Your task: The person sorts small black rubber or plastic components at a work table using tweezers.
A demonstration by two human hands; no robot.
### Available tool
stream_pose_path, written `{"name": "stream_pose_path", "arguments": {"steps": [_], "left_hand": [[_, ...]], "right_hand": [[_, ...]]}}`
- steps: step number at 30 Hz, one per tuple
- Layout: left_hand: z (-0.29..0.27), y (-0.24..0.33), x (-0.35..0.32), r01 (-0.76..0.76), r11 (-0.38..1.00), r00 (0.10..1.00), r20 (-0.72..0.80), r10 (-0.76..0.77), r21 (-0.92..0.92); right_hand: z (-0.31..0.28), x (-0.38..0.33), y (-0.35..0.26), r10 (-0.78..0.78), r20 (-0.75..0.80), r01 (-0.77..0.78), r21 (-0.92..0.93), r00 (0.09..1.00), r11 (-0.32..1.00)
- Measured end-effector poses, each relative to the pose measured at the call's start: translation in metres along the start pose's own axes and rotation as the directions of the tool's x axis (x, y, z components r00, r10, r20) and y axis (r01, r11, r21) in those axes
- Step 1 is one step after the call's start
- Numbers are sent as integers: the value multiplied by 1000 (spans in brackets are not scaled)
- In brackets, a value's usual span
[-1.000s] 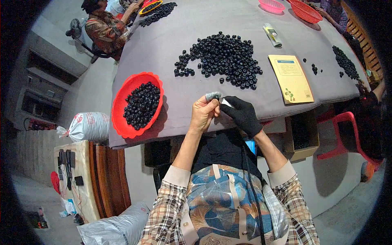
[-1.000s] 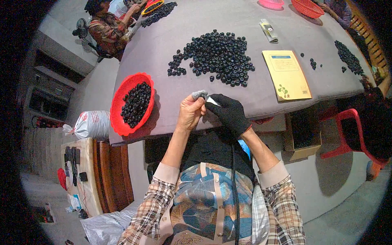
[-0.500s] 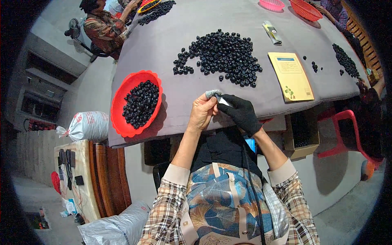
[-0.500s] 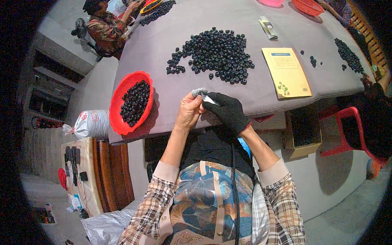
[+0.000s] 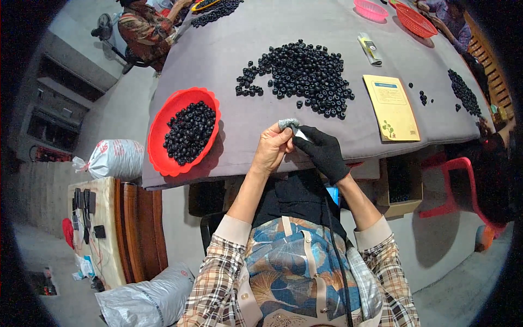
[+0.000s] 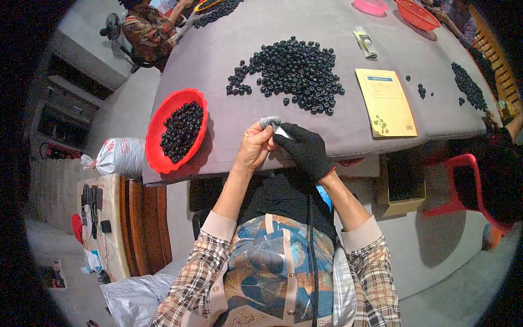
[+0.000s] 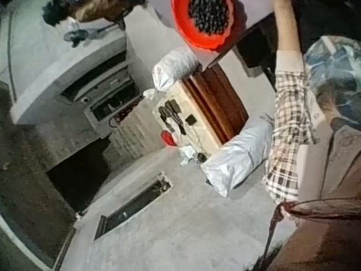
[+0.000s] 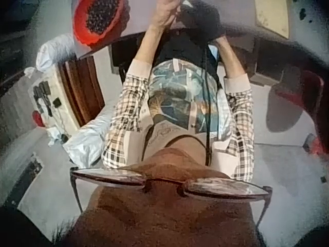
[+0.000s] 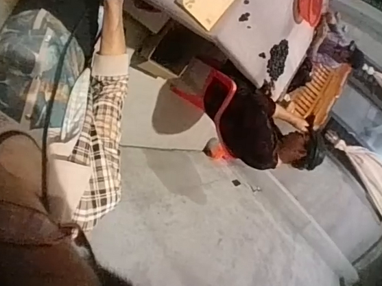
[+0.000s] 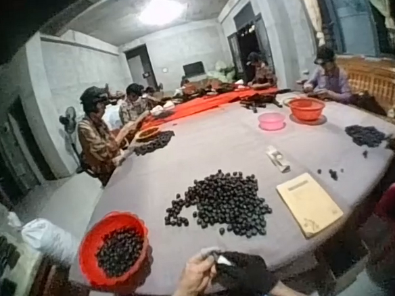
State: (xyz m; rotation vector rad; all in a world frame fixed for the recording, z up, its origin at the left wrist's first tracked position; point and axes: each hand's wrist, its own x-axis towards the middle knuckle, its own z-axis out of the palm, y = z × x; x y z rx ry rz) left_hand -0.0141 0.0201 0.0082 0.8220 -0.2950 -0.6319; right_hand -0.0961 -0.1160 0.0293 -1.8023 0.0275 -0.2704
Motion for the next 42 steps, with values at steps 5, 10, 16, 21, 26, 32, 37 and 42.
{"name": "stream_pose_path", "arguments": {"steps": [5, 10, 16, 21, 26, 32, 37, 42], "left_hand": [[-1, -1, 1, 3, 1000, 1000, -14, -4, -13], [-6, -1, 3, 0, 1000, 1000, -18, 1, 7], [-4, -3, 4, 18, 1000, 999, -39, -18, 5], [-12, -2, 2, 27, 999, 999, 25, -26, -34], [-9, -1, 2, 48, 999, 999, 26, -48, -11], [-10, 2, -1, 76, 997, 995, 69, -75, -9], [-7, 1, 0, 41, 999, 999, 35, -42, 13], [-8, 4, 0, 64, 997, 997, 26, -66, 46]], "right_hand": [[1, 1, 2, -3, 5, 3, -14, 1000, 1000], [1, 3, 26, -389, 132, 403, -473, 912, 784], [3, 4, 23, -328, 75, 333, -341, 942, 879], [9, 3, 17, -224, -8, 217, -224, 974, 950], [9, 5, 18, -266, -24, 254, -221, 964, 941], [8, 6, 18, -306, 20, 294, -343, 952, 892], [8, 7, 19, -250, 1, 242, -252, 968, 937], [8, 7, 19, -281, 19, 273, -319, 959, 908]]}}
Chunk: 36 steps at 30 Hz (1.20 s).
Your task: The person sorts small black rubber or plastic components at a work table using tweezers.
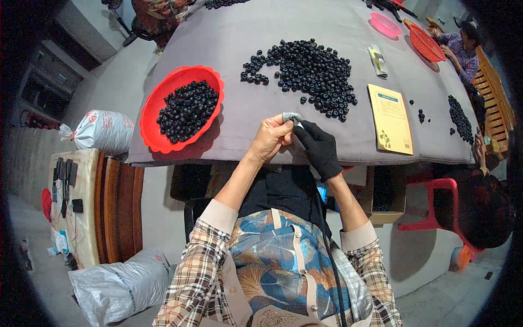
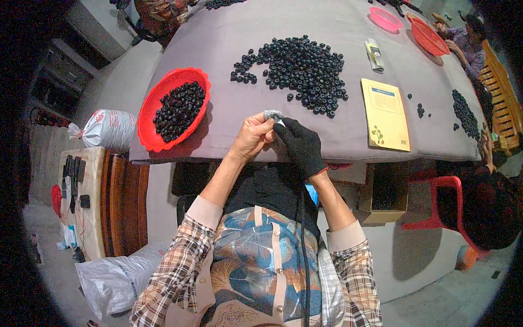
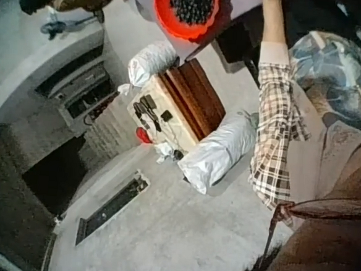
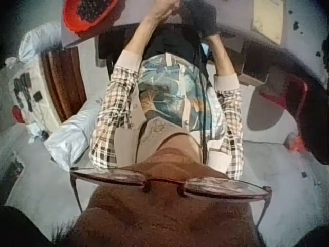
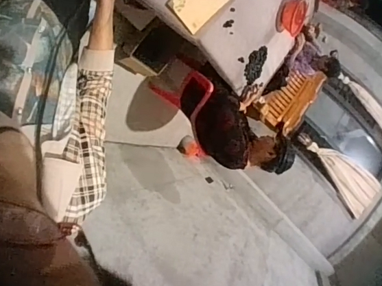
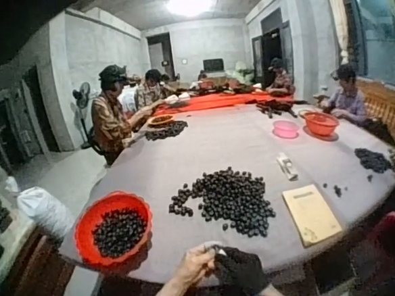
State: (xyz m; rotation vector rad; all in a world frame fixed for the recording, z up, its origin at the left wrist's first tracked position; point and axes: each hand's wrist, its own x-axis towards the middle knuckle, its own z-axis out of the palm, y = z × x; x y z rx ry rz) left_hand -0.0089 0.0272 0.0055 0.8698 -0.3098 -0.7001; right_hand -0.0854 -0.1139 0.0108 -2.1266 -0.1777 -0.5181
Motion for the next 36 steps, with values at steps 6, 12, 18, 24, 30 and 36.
{"name": "stream_pose_path", "arguments": {"steps": [6, 12, 18, 24, 30, 36], "left_hand": [[3, -2, 0, -23, 999, 1000, 1, 23, 33], [-2, -2, 0, -12, 996, 1000, 4, 13, -91], [0, -2, 0, -9, 994, 1000, 18, 11, -112], [-3, -2, 0, 14, 994, 1000, 10, -13, -108], [-1, -1, 0, -10, 994, 999, 39, 15, -113], [0, -2, -1, -1, 995, 999, 34, 4, -101]], "right_hand": [[-1, 0, 6, -66, -14, 65, -47, 998, 997], [-3, -3, 1, -63, 35, 63, 8, 997, 998], [-8, -3, -2, 30, 75, -37, 86, 997, 996], [-4, -4, 6, -127, 33, 128, -19, 991, 992], [-3, -4, 8, -90, 48, 91, -23, 995, 996], [-6, -3, 3, -139, 36, 141, -64, 990, 988]]}}
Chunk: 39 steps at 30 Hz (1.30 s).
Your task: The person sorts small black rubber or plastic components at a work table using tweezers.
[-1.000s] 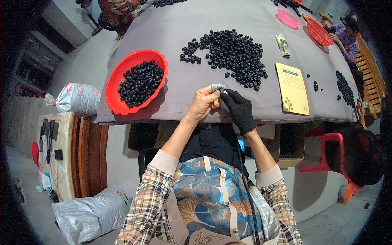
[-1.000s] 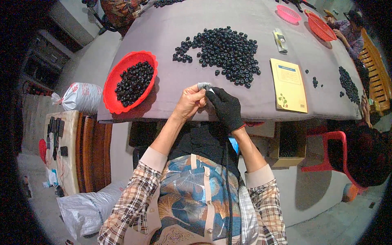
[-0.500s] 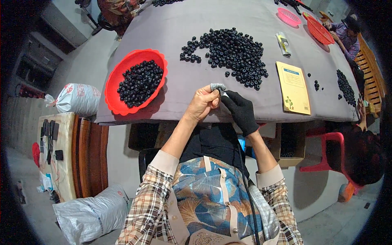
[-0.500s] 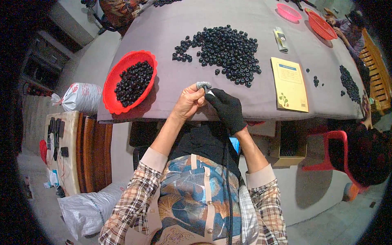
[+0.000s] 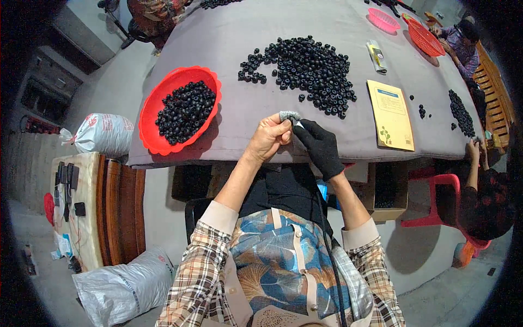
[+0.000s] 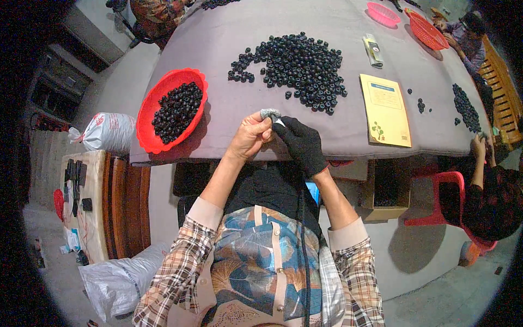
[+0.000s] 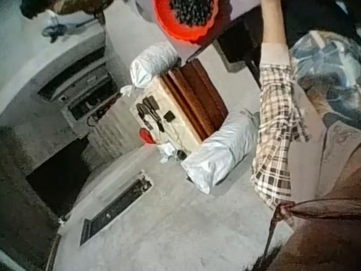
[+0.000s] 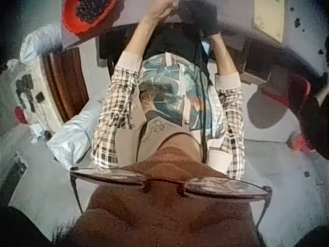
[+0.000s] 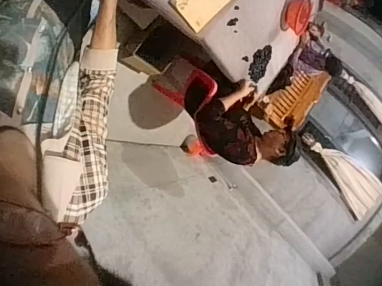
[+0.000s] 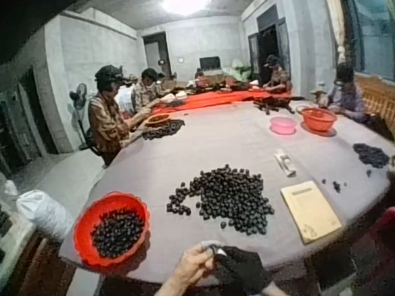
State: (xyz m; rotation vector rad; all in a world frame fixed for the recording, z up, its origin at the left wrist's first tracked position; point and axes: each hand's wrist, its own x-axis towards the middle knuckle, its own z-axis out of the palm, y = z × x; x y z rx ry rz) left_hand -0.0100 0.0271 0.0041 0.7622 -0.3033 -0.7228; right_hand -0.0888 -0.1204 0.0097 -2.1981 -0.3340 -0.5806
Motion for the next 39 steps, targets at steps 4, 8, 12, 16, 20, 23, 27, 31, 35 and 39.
{"name": "stream_pose_path", "arguments": {"steps": [4, 8, 12, 16, 20, 23, 27, 31, 35, 39], "left_hand": [[-1, 0, -1, -3, 1000, 1000, 28, 3, 11], [-1, 0, 1, -24, 1000, 999, 44, 24, -13], [-1, -1, 3, -24, 988, 999, 27, 28, -151], [-6, -1, 2, -22, 992, 999, 35, 27, -126], [-5, -1, 3, -26, 994, 999, 45, 31, -109], [-4, -1, 2, -21, 994, 999, 22, 23, -104], [-3, 1, 1, -5, 994, 1000, 19, 7, -109], [-1, 2, 0, -6, 997, 999, -48, 2, -80], [0, 3, 0, 17, 998, 999, -32, -19, -66], [-1, 4, -1, 2, 998, 1000, -27, -3, -60]], "right_hand": [[2, 1, -2, 106, 11, -106, 60, 994, 993], [2, 2, -1, 154, 5, -154, 70, 988, 986], [-2, 4, 1, 399, 9, -383, 298, 917, 874], [3, -2, 6, 66, -27, -66, 15, 997, 998], [0, -2, 2, 83, -3, -83, 46, 997, 996], [-3, -1, 0, 27, 5, -27, -13, 1000, 1000], [-3, -1, -3, 26, 6, -26, 11, 1000, 1000], [-2, -1, 0, 41, 10, -41, 31, 999, 999], [-2, -1, 0, 55, -14, -54, 57, 998, 997], [-2, 1, -5, 116, 0, -116, 86, 993, 990]]}}
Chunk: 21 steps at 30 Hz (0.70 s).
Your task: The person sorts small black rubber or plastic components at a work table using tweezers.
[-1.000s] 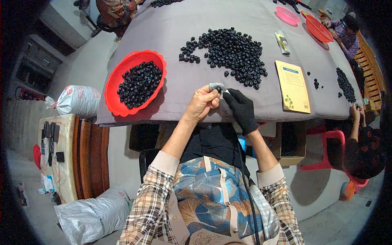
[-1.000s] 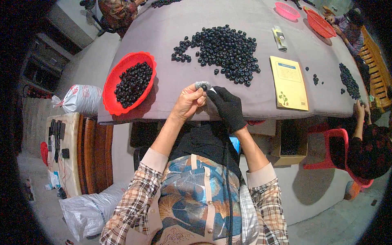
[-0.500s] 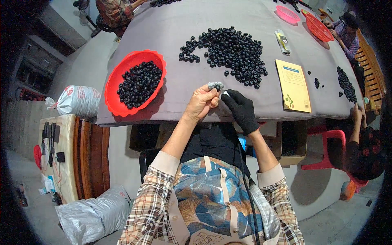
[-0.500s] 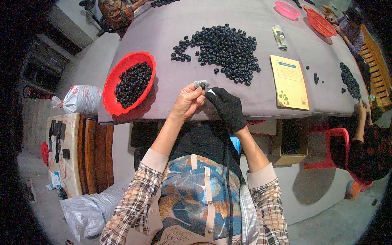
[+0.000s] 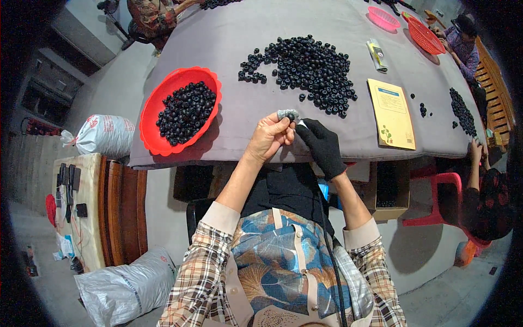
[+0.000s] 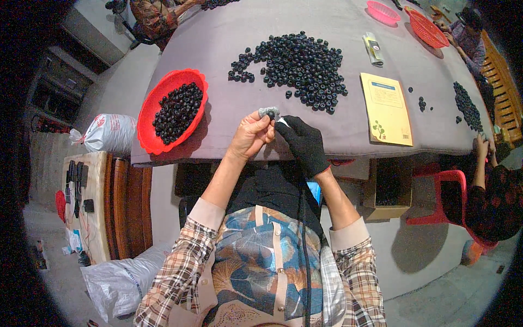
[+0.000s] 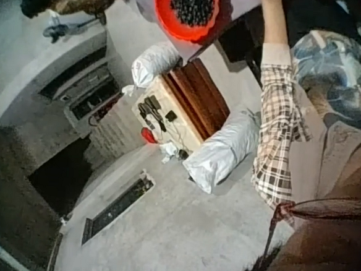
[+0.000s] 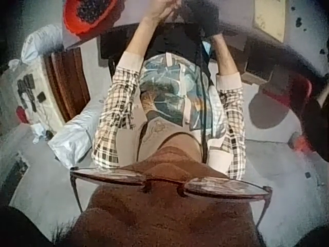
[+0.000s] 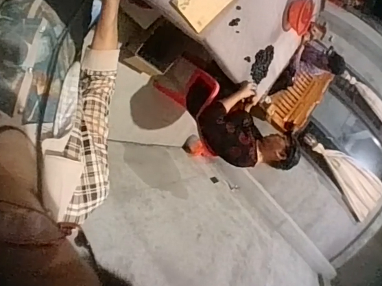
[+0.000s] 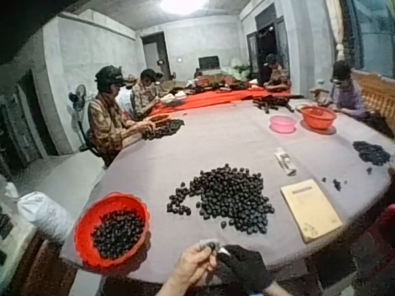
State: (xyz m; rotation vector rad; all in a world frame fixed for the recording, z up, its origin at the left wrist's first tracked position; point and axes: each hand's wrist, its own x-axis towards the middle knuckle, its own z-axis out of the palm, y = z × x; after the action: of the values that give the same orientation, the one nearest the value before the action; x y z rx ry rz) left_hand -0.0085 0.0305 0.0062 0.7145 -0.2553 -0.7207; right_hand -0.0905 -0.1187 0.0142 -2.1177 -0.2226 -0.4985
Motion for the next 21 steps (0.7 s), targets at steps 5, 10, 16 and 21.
{"name": "stream_pose_path", "arguments": {"steps": [5, 10, 16, 21], "left_hand": [[-1, 0, 1, -14, 1000, 1000, 25, 13, 11], [-1, -1, 1, -17, 1000, 999, 34, 16, 8], [-1, -1, 1, -34, 999, 999, 37, 34, 13], [-4, -2, 1, -36, 999, 999, 38, 36, 5]], "right_hand": [[-1, 0, 0, -31, -18, 31, -13, 999, 999], [-2, 2, -3, 187, 37, -191, 120, 982, 974], [0, 0, 8, -46, -56, 46, -15, 997, 999], [1, 1, 0, 62, -57, -56, 100, 996, 993]]}}
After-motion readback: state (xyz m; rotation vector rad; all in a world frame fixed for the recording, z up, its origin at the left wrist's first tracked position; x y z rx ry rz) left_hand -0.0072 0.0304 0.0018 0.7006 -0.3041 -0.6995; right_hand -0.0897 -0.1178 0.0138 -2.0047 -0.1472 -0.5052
